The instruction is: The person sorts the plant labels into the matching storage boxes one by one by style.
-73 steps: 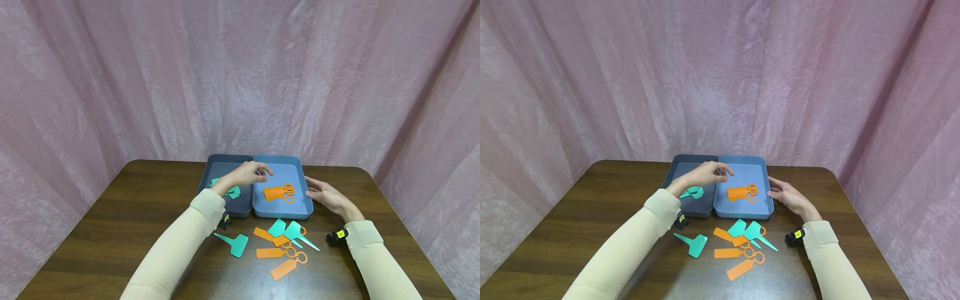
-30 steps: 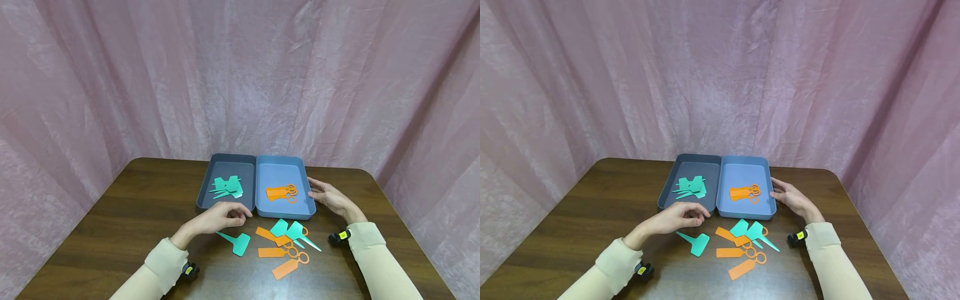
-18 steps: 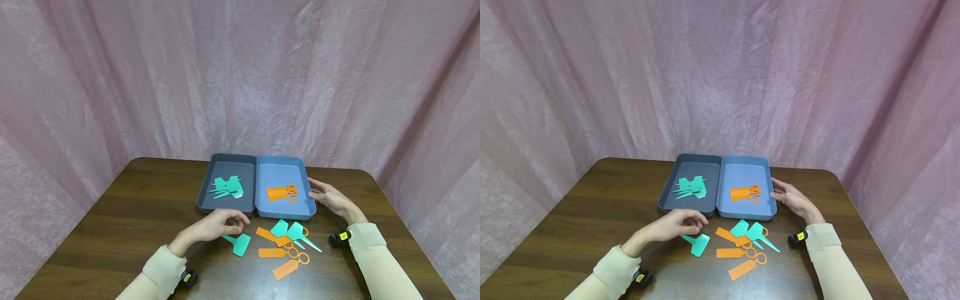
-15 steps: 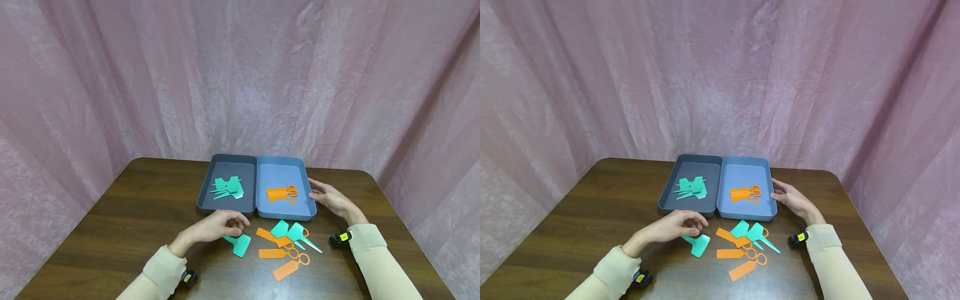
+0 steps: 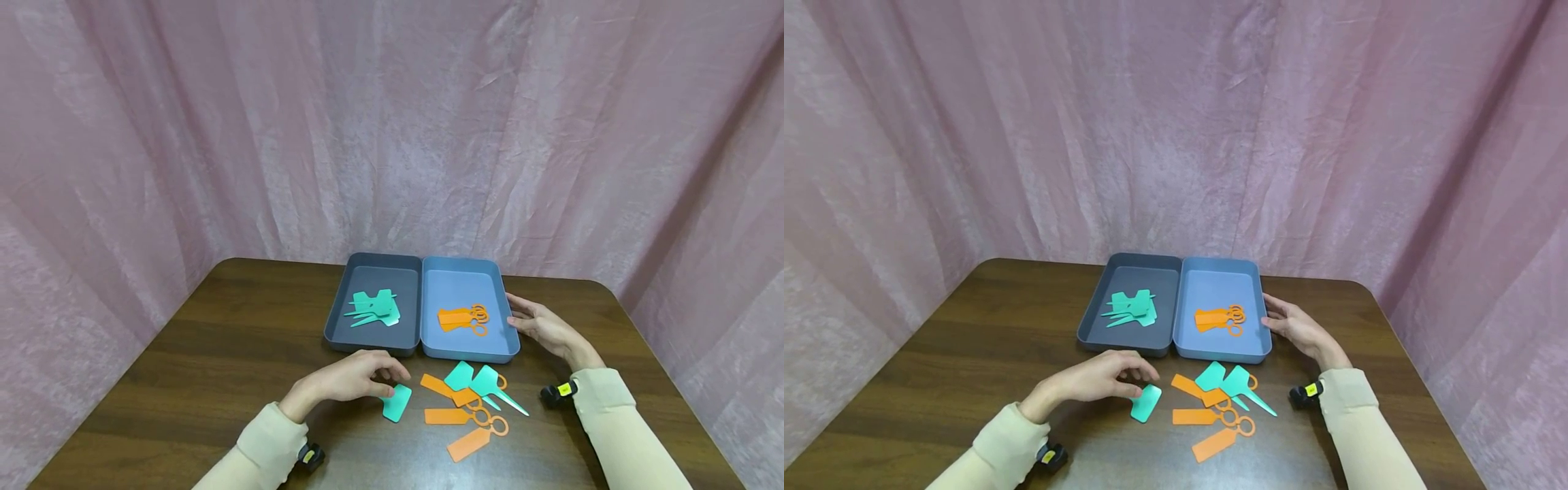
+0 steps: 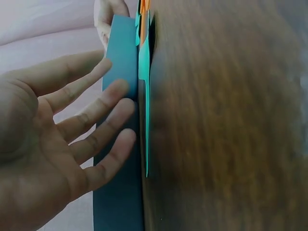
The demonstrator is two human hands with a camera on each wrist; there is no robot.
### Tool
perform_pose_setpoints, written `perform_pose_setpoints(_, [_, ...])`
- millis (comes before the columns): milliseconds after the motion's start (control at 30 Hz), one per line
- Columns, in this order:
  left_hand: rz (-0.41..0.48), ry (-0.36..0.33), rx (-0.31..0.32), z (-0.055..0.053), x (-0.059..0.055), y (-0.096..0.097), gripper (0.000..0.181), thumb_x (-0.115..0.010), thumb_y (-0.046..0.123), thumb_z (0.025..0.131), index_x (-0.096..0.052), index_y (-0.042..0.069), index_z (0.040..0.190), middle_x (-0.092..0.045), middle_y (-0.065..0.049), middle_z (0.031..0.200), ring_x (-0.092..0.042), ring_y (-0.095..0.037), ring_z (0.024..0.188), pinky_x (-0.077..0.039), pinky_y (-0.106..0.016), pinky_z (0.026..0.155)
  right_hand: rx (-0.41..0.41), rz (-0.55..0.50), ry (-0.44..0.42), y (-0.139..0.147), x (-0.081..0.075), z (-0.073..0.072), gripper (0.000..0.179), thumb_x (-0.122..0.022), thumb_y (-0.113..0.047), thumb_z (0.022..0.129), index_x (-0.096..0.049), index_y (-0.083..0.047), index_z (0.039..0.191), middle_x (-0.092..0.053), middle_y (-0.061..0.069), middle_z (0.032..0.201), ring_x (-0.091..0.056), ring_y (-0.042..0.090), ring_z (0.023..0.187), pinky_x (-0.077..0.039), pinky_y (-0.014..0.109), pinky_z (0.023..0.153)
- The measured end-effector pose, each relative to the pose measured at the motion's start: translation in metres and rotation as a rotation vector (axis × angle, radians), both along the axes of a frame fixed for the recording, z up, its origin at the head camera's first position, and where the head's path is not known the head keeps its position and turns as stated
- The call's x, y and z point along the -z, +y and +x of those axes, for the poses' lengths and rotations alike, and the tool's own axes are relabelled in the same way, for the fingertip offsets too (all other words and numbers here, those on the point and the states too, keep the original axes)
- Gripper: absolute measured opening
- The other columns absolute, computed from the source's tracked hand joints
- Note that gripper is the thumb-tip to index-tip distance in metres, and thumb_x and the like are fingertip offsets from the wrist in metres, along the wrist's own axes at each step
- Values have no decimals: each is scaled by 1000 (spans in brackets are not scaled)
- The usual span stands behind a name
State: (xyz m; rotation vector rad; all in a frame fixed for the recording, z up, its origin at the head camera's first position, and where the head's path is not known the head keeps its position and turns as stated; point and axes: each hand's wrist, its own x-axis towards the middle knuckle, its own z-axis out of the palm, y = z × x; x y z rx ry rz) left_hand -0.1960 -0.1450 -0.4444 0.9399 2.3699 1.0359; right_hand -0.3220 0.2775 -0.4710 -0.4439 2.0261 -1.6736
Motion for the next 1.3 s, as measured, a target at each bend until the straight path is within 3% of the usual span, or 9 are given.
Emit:
perform_pose_setpoints(233, [-169,20,2,6,0,5,40,-76,19,97,-69,19,136,-60,5,123,-56,-13,114,-49,-29,99,1,2,5,1,0,0,76,-55,-7,107,-6,3,165,-8,29,170,-16,51,154,-47,18,98])
perform_pose_setpoints(500, [-304,107,-18,17,-2,10,46,-80,20,94,-66,25,138,-54,6,123,-47,-11,110,-44,-31,96,0,-3,3,1,1,-1,76,-55,-7,107,-6,2,165,-6,28,170,-15,50,154,-47,18,98])
perform_pose_setpoints(667, [-283,131,-19,19,-3,11,42,-82,17,91,-64,23,128,-55,6,115,-48,-10,105,-44,-31,95,-1,0,6,1,3,0,77,-56,-8,107,-6,2,165,-6,28,170,-15,51,154,-47,18,98])
perform_pose_setpoints(900, [-137,91,-15,12,0,9,25,-74,0,95,-64,17,111,-59,7,94,-56,-10,89,-49,-23,80,2,1,1,1,4,0,77,-56,-8,107,-6,2,165,-6,28,170,-15,51,154,-47,17,98])
perform_pose_setpoints(1100, [-57,59,-32,6,2,7,24,-69,-1,98,-68,20,109,-59,11,91,-54,-5,87,-49,-23,79,2,3,2,0,2,-1,77,-55,-7,108,-5,2,165,-5,27,171,-15,50,154,-47,17,98])
perform_pose_setpoints(1300, [11,13,-44,2,0,6,22,-68,1,99,-69,21,107,-65,6,93,-57,-7,87,-50,-25,79,2,7,6,0,2,-2,76,-55,-7,108,-5,2,165,-5,28,170,-15,51,154,-47,17,97])
